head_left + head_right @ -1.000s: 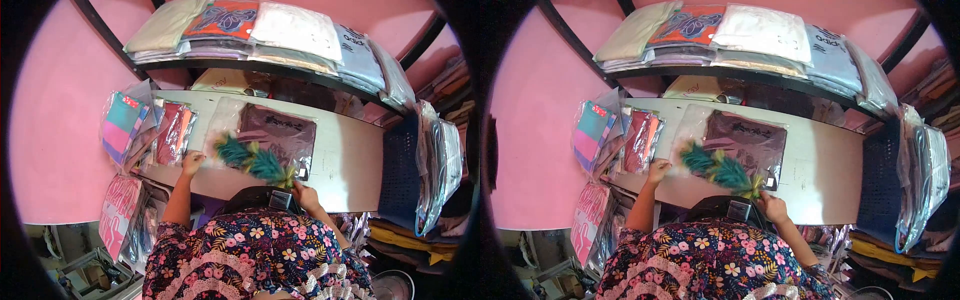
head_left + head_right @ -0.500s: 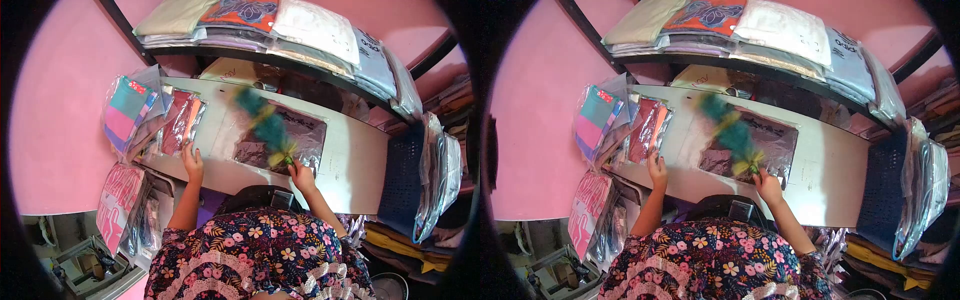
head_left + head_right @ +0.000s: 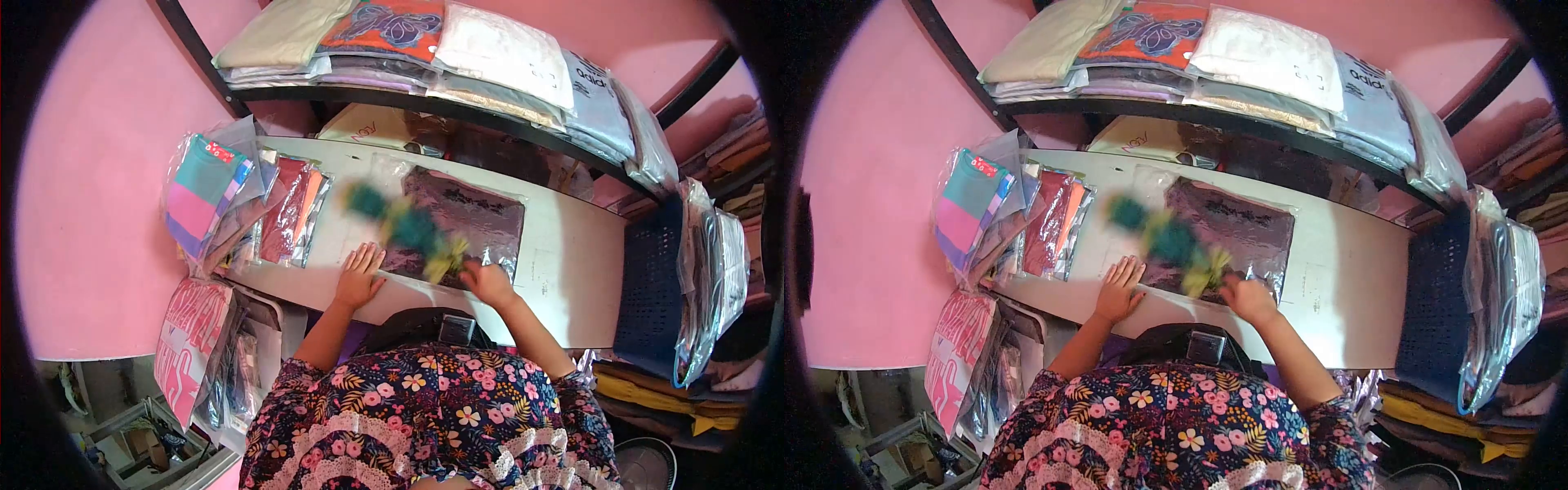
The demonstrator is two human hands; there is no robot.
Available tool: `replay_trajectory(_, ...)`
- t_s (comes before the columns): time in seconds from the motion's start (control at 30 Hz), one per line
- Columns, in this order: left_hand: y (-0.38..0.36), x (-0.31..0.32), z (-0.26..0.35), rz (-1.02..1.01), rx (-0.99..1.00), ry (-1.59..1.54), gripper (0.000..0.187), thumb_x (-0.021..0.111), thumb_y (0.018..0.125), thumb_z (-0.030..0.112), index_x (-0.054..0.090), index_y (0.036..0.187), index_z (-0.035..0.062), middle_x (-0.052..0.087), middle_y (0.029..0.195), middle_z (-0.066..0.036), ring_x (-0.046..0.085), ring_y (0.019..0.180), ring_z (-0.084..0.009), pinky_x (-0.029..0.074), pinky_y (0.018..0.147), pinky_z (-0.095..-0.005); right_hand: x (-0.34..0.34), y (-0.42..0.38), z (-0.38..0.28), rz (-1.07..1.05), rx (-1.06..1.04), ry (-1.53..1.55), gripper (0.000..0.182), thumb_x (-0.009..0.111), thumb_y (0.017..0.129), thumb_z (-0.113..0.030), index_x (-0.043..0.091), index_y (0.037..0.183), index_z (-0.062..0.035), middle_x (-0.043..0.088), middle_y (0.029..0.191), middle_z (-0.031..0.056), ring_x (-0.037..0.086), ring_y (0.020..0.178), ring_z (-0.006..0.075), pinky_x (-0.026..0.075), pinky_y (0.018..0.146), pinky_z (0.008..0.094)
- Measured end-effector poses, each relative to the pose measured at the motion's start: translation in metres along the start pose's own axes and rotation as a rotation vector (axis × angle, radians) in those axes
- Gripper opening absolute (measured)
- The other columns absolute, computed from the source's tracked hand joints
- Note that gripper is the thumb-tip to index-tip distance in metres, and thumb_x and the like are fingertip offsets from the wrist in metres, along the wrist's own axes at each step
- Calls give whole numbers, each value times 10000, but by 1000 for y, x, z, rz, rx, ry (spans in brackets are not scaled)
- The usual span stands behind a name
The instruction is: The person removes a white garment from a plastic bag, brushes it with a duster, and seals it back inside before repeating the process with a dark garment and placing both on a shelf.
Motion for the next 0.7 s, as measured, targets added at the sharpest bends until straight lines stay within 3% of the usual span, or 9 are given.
replay_trajectory(0.07, 3, -2, 1, 6, 7, 2, 624, 573, 812, 345, 380, 1359, 116, 332, 1416, -149, 291, 1319, -319, 206, 1084, -444, 6, -6, -25, -220, -180, -70, 333, 542, 848, -332, 581, 1033, -58, 614, 670, 223, 619, 635, 398, 500, 572, 484)
replay_trajectory(0.13, 2, -15, 8, 74, -4, 4, 595, 568, 814, 332, 401, 1349, 135, 357, 1401, -146, 312, 1306, -323, 214, 1081, -440, -3, 8, -27, -206, -124, -117, 339, 534, 852, -332, 578, 1047, -60, 621, 680, 217, 622, 646, 398, 502, 571, 490)
replay_trajectory(0.2, 2, -16, 7, 86, -4, -7, 590, 566, 814, 319, 398, 1353, 146, 350, 1406, -147, 315, 1305, -318, 219, 1079, -434, -15, 26, 1, 6, 229, -115, 309, 538, 854, -334, 590, 992, -63, 615, 719, 248, 617, 670, 401, 491, 603, 503)
replay_trajectory(0.27, 2, -16, 8, 71, -19, -12, 587, 565, 812, 307, 400, 1350, 140, 349, 1405, -150, 314, 1306, -314, 221, 1078, -432, -20, 32, 0, 85, 270, -93, 291, 539, 852, -325, 584, 953, -56, 609, 692, 250, 615, 662, 405, 488, 592, 508)
replay_trajectory(0.47, 2, -11, 6, 37, -34, 11, 577, 556, 818, 327, 405, 1350, 163, 375, 1397, -118, 298, 1321, -283, 215, 1081, -430, -8, 2, -30, -324, -19, -153, 331, 509, 856, -378, 579, 988, -83, 643, 755, 190, 633, 721, 380, 504, 633, 493)
replay_trajectory(0.5, 2, -13, 6, 54, -36, 20, 579, 561, 816, 323, 405, 1350, 164, 377, 1397, -117, 300, 1321, -282, 219, 1080, -432, -11, 2, -9, -232, 55, -143, 324, 513, 853, -385, 582, 984, -97, 643, 763, 190, 633, 731, 377, 503, 641, 488)
replay_trajectory(0.57, 1, -14, 6, 73, -37, -11, 580, 566, 813, 313, 406, 1349, 160, 367, 1403, -125, 302, 1322, -283, 229, 1075, -435, -46, -5, 56, 17, 460, -108, 308, 520, 860, -346, 579, 977, -67, 629, 761, 227, 619, 711, 397, 493, 633, 499)
replay_trajectory(0.67, 3, -15, 7, 75, -28, 1, 574, 562, 815, 308, 410, 1347, 157, 367, 1403, -131, 303, 1322, -284, 227, 1075, -433, -65, -26, 70, 172, 437, -105, 284, 520, 869, -329, 575, 970, -69, 619, 724, 231, 611, 700, 409, 487, 617, 506)
replay_trajectory(0.7, 2, -14, 7, 77, -25, 9, 571, 560, 816, 305, 412, 1346, 156, 367, 1402, -133, 306, 1320, -285, 224, 1076, -431, -61, -33, 64, 100, 366, -83, 282, 522, 867, -331, 575, 971, -73, 621, 725, 227, 612, 703, 408, 489, 618, 503)
Point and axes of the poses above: each hand's wrist, its own y-axis towards the middle knuckle, its own x-axis out of the palm, z = x × y, the point moved 7 cm from there along y, towards the middle knuckle
